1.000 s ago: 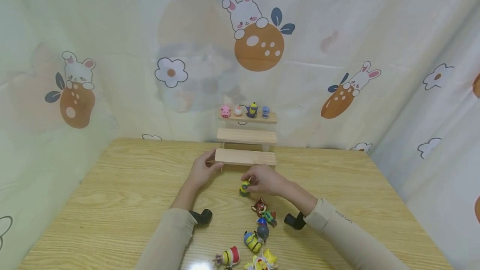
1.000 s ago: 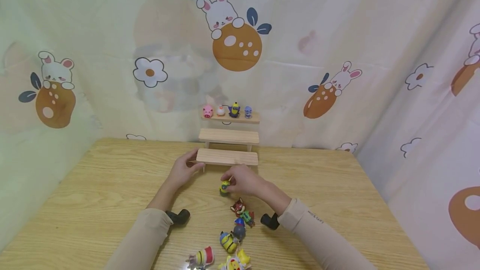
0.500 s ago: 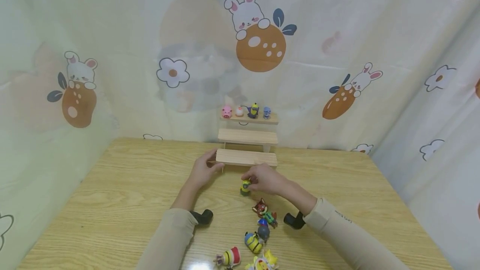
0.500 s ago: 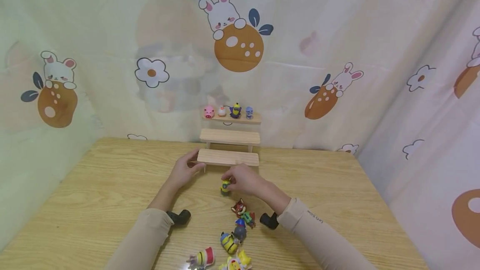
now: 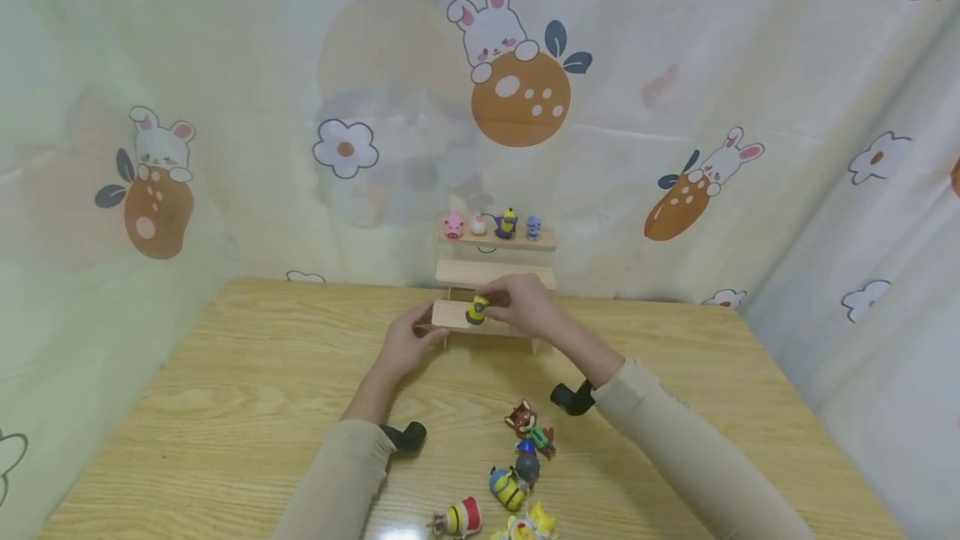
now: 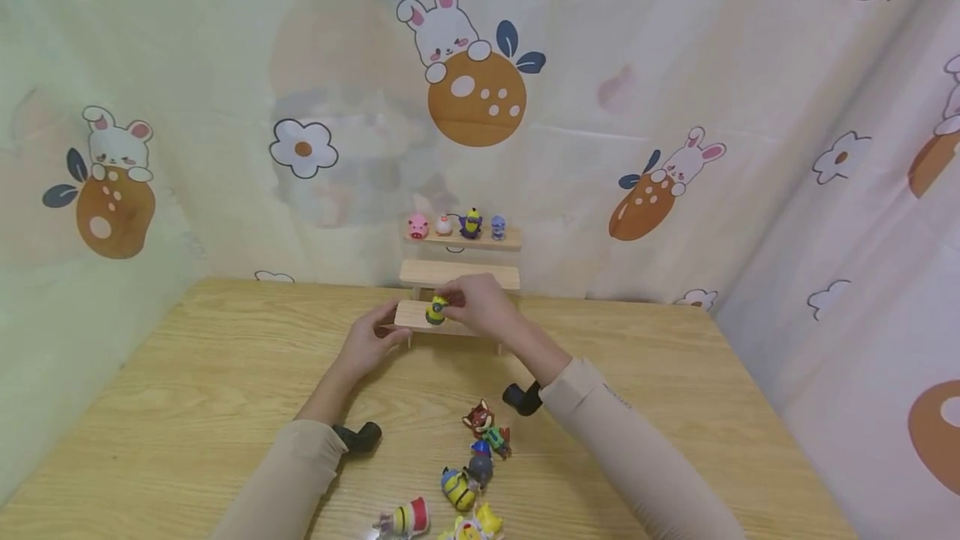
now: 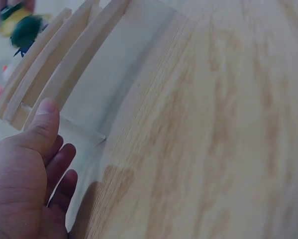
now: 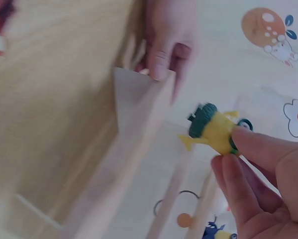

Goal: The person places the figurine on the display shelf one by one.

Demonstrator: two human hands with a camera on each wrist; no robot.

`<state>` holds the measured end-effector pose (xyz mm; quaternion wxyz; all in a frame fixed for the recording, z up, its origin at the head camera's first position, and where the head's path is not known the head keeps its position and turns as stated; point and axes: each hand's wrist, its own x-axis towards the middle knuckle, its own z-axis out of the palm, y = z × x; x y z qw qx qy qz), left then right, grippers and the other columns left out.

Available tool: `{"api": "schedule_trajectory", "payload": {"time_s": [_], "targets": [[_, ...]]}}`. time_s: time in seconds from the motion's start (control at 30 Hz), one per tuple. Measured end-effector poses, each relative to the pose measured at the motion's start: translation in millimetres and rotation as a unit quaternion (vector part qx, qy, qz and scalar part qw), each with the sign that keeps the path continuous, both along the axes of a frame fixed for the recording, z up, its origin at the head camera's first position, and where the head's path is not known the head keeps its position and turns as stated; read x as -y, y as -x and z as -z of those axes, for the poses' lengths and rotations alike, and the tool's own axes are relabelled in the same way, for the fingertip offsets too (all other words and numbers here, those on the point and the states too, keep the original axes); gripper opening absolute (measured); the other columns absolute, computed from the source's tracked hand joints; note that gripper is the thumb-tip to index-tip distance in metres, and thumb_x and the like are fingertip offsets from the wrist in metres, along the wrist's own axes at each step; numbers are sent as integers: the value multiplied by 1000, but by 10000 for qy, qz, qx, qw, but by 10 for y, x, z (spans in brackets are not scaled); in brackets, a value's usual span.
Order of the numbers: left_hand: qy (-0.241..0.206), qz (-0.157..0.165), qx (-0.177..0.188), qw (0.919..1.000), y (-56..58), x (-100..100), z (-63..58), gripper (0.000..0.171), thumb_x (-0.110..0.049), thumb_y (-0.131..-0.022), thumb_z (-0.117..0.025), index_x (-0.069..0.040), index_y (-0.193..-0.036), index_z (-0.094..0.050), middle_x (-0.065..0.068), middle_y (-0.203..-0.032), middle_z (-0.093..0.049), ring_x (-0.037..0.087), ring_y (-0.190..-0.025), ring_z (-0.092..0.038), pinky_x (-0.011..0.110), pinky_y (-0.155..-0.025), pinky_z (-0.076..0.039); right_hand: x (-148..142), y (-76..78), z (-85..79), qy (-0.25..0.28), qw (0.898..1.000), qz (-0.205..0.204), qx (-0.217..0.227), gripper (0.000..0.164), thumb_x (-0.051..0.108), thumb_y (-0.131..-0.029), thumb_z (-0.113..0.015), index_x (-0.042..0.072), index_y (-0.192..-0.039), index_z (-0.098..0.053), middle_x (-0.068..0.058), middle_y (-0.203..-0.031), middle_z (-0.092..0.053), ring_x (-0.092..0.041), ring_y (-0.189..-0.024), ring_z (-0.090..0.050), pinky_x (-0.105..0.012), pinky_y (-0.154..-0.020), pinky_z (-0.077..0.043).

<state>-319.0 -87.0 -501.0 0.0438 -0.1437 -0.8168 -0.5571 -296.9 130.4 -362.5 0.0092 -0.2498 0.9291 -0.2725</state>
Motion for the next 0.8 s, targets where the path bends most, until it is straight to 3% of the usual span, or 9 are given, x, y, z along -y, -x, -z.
{"api": "schedule_trajectory", "payload": {"time_s": [0.33, 0.8], "targets": [[-92, 28, 13, 10000, 24, 12, 26, 66, -25, -84, -71, -3, -141, -44, 15, -128, -60, 27, -116, -57, 40, -94, -51, 276, 336, -243, -216, 9976, 468, -452, 34, 17, -90, -66, 8, -123, -64, -8, -116, -69, -22, -103, -67, -33, -89, -55], [-13, -37, 7, 10000, 1, 6, 11, 64, -24, -84, -71, -3, -140, -45, 13, -124, -62, 26, -114, -58, 38, -92, -52, 420, 637, -210, -445, 9969, 527, -370, 32, 13, -88, -68, 6, -119, -66, -8, -115, -69, -19, -99, -68, -28, -82, -57]]}}
